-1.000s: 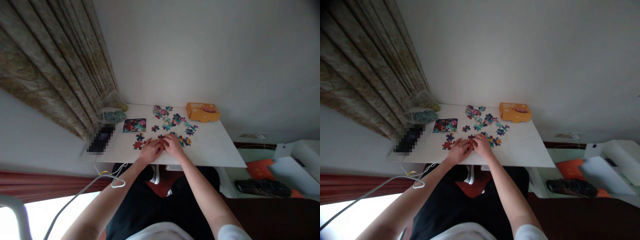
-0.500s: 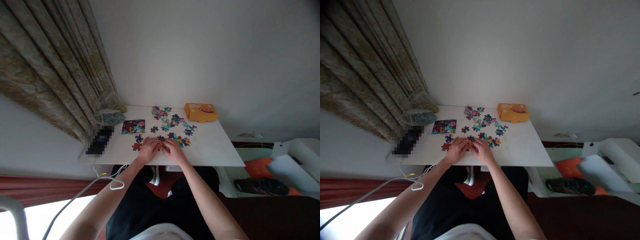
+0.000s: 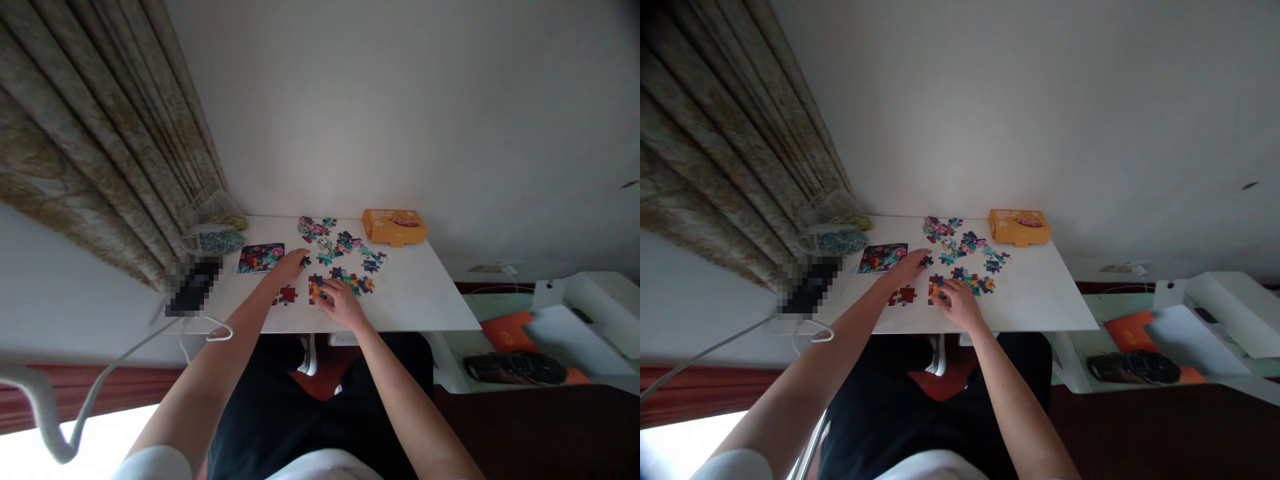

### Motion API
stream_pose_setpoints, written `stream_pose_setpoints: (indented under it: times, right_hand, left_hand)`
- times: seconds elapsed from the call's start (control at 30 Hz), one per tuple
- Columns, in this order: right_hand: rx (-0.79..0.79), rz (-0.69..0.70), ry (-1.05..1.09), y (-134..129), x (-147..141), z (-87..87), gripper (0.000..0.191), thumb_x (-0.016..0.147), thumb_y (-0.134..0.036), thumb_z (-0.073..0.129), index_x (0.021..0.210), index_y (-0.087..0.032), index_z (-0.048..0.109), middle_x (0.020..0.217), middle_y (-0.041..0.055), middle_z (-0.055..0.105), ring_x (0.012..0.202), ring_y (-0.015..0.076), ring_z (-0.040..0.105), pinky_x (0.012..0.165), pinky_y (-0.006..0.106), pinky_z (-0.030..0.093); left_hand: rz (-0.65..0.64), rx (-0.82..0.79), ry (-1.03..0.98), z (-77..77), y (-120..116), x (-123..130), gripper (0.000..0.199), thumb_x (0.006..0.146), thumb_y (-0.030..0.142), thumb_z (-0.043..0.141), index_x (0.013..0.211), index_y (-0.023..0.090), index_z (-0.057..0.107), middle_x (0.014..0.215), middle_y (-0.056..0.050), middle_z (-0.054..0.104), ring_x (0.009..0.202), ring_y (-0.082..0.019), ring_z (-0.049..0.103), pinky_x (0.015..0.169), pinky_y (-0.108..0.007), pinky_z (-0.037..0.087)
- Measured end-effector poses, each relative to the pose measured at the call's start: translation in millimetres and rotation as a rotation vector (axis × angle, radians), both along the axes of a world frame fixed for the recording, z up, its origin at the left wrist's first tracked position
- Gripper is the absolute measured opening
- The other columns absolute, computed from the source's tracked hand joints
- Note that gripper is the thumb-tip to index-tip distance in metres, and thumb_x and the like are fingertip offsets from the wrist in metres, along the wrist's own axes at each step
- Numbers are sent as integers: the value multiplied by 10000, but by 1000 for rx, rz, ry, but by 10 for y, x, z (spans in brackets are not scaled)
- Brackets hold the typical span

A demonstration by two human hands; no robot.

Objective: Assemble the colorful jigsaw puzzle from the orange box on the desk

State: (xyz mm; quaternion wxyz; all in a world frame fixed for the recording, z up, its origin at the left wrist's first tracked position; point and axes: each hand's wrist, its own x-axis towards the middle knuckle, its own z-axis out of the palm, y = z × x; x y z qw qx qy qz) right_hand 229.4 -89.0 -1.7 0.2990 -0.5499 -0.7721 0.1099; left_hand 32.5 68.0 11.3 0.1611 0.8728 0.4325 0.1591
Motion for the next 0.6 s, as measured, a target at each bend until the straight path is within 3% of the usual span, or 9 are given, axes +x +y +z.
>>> stream_pose_setpoints:
  times: [0.23,0.6]
  right_hand:
    - [-15,-4,-7,2,-7,16,241,957,-346,690,1172,-260,758,1294,96,714,1231,263,629,1099,474,482]
    - [-19,-13,-15,-8,-19,36,245,950,-345,700,1162,-233,753,1298,101,710,1226,270,625,1102,468,477]
  left_hand:
    - [-27,-79,166,94,173,72,470,792,152,655,1249,260,683,1319,-89,723,1217,-244,673,1030,-349,514]
    - [261,-210,327,274,114,-6,613,710,333,863,1269,191,654,1174,-161,760,1058,-334,729,862,-389,551]
